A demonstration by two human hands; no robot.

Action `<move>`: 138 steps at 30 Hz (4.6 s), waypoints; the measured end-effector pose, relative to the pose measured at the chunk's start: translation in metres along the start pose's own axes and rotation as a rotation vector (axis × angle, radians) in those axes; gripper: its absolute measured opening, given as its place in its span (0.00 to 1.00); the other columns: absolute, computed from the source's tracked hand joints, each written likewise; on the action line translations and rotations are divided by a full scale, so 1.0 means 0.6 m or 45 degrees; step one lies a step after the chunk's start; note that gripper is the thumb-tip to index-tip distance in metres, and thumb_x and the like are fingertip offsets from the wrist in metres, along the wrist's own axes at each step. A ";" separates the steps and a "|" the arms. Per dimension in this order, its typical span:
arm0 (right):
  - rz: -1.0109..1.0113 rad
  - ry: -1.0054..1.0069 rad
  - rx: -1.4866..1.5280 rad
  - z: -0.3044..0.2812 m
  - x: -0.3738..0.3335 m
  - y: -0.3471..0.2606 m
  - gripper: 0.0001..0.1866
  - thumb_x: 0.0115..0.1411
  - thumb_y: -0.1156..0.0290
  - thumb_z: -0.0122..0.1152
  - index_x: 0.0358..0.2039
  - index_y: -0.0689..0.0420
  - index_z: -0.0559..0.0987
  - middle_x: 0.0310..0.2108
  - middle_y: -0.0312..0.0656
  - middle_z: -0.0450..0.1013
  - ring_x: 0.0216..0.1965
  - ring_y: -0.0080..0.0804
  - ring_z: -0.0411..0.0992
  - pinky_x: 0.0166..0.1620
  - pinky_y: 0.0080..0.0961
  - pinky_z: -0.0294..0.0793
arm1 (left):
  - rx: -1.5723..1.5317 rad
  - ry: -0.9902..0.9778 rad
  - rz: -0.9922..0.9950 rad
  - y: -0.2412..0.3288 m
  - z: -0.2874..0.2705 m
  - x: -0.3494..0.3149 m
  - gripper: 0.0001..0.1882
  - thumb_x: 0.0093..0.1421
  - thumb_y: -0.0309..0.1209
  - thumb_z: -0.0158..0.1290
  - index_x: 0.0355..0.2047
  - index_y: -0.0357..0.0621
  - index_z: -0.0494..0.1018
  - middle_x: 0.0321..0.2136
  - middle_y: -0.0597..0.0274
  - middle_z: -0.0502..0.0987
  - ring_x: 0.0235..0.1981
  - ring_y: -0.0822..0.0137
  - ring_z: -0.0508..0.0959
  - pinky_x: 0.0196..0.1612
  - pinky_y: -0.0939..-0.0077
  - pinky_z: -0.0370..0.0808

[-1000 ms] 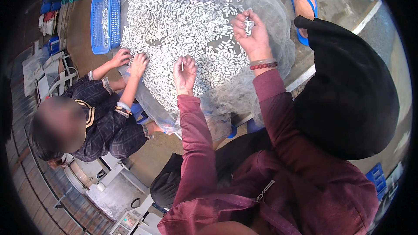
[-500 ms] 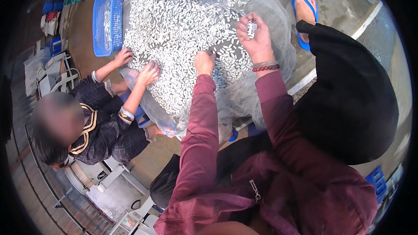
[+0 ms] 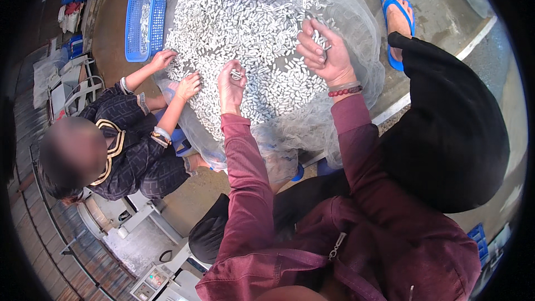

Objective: The person sits on the floor and sorts small white items from a large pile on a plastic sheet into a blue basket. They repeatedly pick up handfuls, separate items by hand, and place them into the basket while other workers do the same nearby.

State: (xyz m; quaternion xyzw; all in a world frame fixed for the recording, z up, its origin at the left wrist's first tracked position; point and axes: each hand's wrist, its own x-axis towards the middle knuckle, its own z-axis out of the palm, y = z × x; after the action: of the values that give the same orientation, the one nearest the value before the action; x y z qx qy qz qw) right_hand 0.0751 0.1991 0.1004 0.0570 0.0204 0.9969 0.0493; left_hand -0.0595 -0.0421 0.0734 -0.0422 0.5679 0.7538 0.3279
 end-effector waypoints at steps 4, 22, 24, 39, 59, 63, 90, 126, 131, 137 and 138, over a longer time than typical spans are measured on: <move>-0.094 0.072 0.247 -0.031 -0.007 0.019 0.14 0.67 0.63 0.38 0.29 0.57 0.66 0.19 0.36 0.57 0.19 0.21 0.55 0.17 0.13 0.55 | 1.376 0.089 0.022 -0.057 0.006 0.039 0.09 0.51 0.31 0.59 0.32 0.40 0.79 0.21 0.59 0.76 0.21 0.67 0.74 0.22 0.74 0.70; 0.070 0.722 0.181 -0.176 -0.042 0.127 0.29 0.66 0.50 0.34 0.54 0.61 0.66 0.51 0.45 0.67 0.49 0.38 0.67 0.55 0.39 0.65 | 1.537 0.094 0.443 -0.032 0.079 -0.008 0.08 0.53 0.28 0.56 0.34 0.40 0.77 0.31 0.53 0.76 0.29 0.64 0.74 0.35 0.73 0.72; 0.044 0.790 0.236 -0.191 -0.049 0.138 0.28 0.66 0.50 0.35 0.54 0.60 0.66 0.49 0.44 0.67 0.47 0.36 0.68 0.53 0.39 0.66 | 1.560 -0.183 0.411 -0.044 0.131 -0.036 0.10 0.54 0.26 0.55 0.37 0.40 0.76 0.42 0.51 0.73 0.38 0.64 0.73 0.41 0.74 0.71; -0.627 0.274 -1.432 0.082 0.149 -0.215 0.21 0.63 0.65 0.41 0.53 0.64 0.59 0.47 0.52 0.65 0.41 0.46 0.65 0.41 0.40 0.69 | 0.616 0.329 0.464 0.067 0.138 -0.105 0.22 0.60 0.23 0.47 0.56 0.37 0.62 0.52 0.50 0.67 0.49 0.61 0.70 0.46 0.71 0.73; 0.371 0.562 -3.114 -0.101 0.110 0.048 0.37 0.50 0.64 0.62 0.60 0.47 0.59 0.53 0.56 0.61 0.57 0.54 0.58 0.54 0.41 0.65 | 1.482 0.472 0.457 -0.132 0.012 0.051 0.31 0.44 0.18 0.56 0.51 0.38 0.65 0.50 0.46 0.66 0.52 0.49 0.64 0.60 0.59 0.53; 0.541 0.903 -3.011 -0.158 0.103 0.036 0.39 0.44 0.67 0.68 0.56 0.55 0.60 0.50 0.61 0.62 0.50 0.56 0.65 0.52 0.37 0.67 | 1.578 0.542 0.393 -0.111 0.019 0.100 0.41 0.42 0.20 0.61 0.58 0.40 0.56 0.56 0.45 0.61 0.55 0.50 0.63 0.62 0.58 0.51; 0.579 0.539 -1.277 -0.083 0.040 0.057 0.35 0.57 0.69 0.57 0.59 0.70 0.55 0.50 0.46 0.67 0.41 0.34 0.73 0.42 0.27 0.77 | 0.710 -0.114 -0.108 -0.029 0.007 -0.048 0.14 0.58 0.30 0.54 0.41 0.33 0.71 0.35 0.58 0.77 0.34 0.71 0.76 0.37 0.78 0.72; 0.409 0.609 -0.856 -0.063 0.014 0.056 0.19 0.63 0.63 0.49 0.48 0.65 0.68 0.44 0.51 0.71 0.41 0.41 0.74 0.45 0.39 0.77 | 1.707 0.382 0.171 -0.148 0.015 -0.063 0.11 0.49 0.27 0.57 0.35 0.42 0.72 0.30 0.50 0.77 0.33 0.52 0.78 0.38 0.61 0.73; 0.433 0.648 -0.913 -0.072 0.015 0.058 0.17 0.63 0.65 0.50 0.45 0.65 0.69 0.43 0.53 0.71 0.42 0.44 0.74 0.46 0.39 0.76 | 0.464 0.364 -0.015 -0.086 -0.011 -0.072 0.15 0.55 0.26 0.51 0.43 0.38 0.65 0.34 0.52 0.77 0.35 0.58 0.80 0.35 0.74 0.77; 0.468 0.413 -0.657 -0.083 0.011 0.058 0.16 0.62 0.65 0.51 0.44 0.65 0.70 0.44 0.53 0.71 0.43 0.43 0.73 0.47 0.40 0.75 | -0.348 0.113 0.078 -0.055 -0.024 -0.082 0.12 0.58 0.24 0.48 0.43 0.40 0.64 0.32 0.54 0.73 0.27 0.63 0.76 0.33 0.73 0.75; 0.477 0.502 -0.707 -0.086 0.010 0.057 0.16 0.63 0.65 0.50 0.44 0.65 0.70 0.45 0.53 0.70 0.43 0.43 0.73 0.47 0.40 0.74 | -0.327 0.110 0.064 -0.060 -0.022 -0.075 0.11 0.57 0.27 0.51 0.40 0.41 0.66 0.25 0.60 0.72 0.26 0.67 0.74 0.32 0.79 0.72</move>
State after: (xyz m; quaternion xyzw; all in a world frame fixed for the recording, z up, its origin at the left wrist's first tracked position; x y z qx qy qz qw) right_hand 0.0601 0.1636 0.0514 -0.1485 -0.2520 0.9481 -0.1251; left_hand -0.0089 -0.0689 0.0582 -0.1018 0.4812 0.8258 0.2761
